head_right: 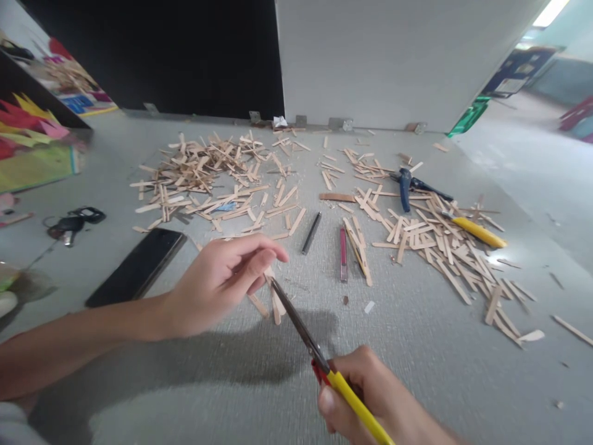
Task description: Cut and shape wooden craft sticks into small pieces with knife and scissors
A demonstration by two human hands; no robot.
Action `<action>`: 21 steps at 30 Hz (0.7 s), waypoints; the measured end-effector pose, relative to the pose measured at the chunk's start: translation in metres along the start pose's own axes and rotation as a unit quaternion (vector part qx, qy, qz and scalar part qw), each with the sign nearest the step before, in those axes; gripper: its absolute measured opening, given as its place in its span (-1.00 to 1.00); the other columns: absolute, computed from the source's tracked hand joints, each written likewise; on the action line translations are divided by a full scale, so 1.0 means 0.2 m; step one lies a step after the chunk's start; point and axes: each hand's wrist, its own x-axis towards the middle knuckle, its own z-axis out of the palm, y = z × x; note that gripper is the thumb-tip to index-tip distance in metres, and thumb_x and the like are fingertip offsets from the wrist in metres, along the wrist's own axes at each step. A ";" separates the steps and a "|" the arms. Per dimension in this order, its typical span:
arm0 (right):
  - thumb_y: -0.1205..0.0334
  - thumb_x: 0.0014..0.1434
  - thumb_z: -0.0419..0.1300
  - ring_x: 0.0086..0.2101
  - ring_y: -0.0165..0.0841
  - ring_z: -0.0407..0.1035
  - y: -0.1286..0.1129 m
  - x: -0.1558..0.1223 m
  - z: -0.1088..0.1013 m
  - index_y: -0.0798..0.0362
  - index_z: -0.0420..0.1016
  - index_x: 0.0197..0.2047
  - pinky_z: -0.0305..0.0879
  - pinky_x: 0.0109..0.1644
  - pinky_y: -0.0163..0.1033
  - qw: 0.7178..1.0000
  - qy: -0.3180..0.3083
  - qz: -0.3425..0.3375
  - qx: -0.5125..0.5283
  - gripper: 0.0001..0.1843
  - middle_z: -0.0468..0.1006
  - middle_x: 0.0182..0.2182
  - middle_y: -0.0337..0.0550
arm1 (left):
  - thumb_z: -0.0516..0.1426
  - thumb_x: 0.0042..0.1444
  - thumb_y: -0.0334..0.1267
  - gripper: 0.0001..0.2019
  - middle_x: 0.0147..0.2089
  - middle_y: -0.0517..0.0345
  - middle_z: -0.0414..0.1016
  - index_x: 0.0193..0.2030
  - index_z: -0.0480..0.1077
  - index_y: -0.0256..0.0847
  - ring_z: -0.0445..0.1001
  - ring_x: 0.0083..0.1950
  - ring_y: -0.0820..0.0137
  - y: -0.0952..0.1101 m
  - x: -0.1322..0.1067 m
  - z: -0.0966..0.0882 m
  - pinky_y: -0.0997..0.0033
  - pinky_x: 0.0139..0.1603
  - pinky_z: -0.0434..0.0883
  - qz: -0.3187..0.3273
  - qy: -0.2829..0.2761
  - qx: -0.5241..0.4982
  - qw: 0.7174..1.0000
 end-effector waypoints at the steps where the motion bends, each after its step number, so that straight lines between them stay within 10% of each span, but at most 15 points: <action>1: -0.63 0.34 0.04 -0.59 -0.45 0.02 -0.02 0.01 0.00 -0.07 0.27 -0.35 0.02 -0.56 -0.31 1.000 -0.006 0.000 -0.001 -0.26 0.19 -0.52 -0.36 | 0.03 0.57 -0.25 -0.75 -0.55 0.44 0.22 -0.09 0.50 -0.27 0.17 -0.58 0.56 0.00 0.00 0.00 0.54 -0.56 0.11 -0.001 0.000 -0.002 1.000; 21: -0.67 0.25 0.15 -0.57 -0.49 -0.15 -0.13 0.05 0.05 -0.09 -0.01 -0.47 -0.15 -0.61 -0.31 0.994 0.047 0.075 -0.057 -0.17 -0.08 -0.50 -0.40 | 0.07 0.59 -0.07 -0.64 -0.16 -0.06 0.75 -0.01 0.57 -0.30 0.72 -0.18 0.32 -0.02 -0.02 0.05 0.44 -0.24 0.65 -0.103 -0.016 -0.114 0.988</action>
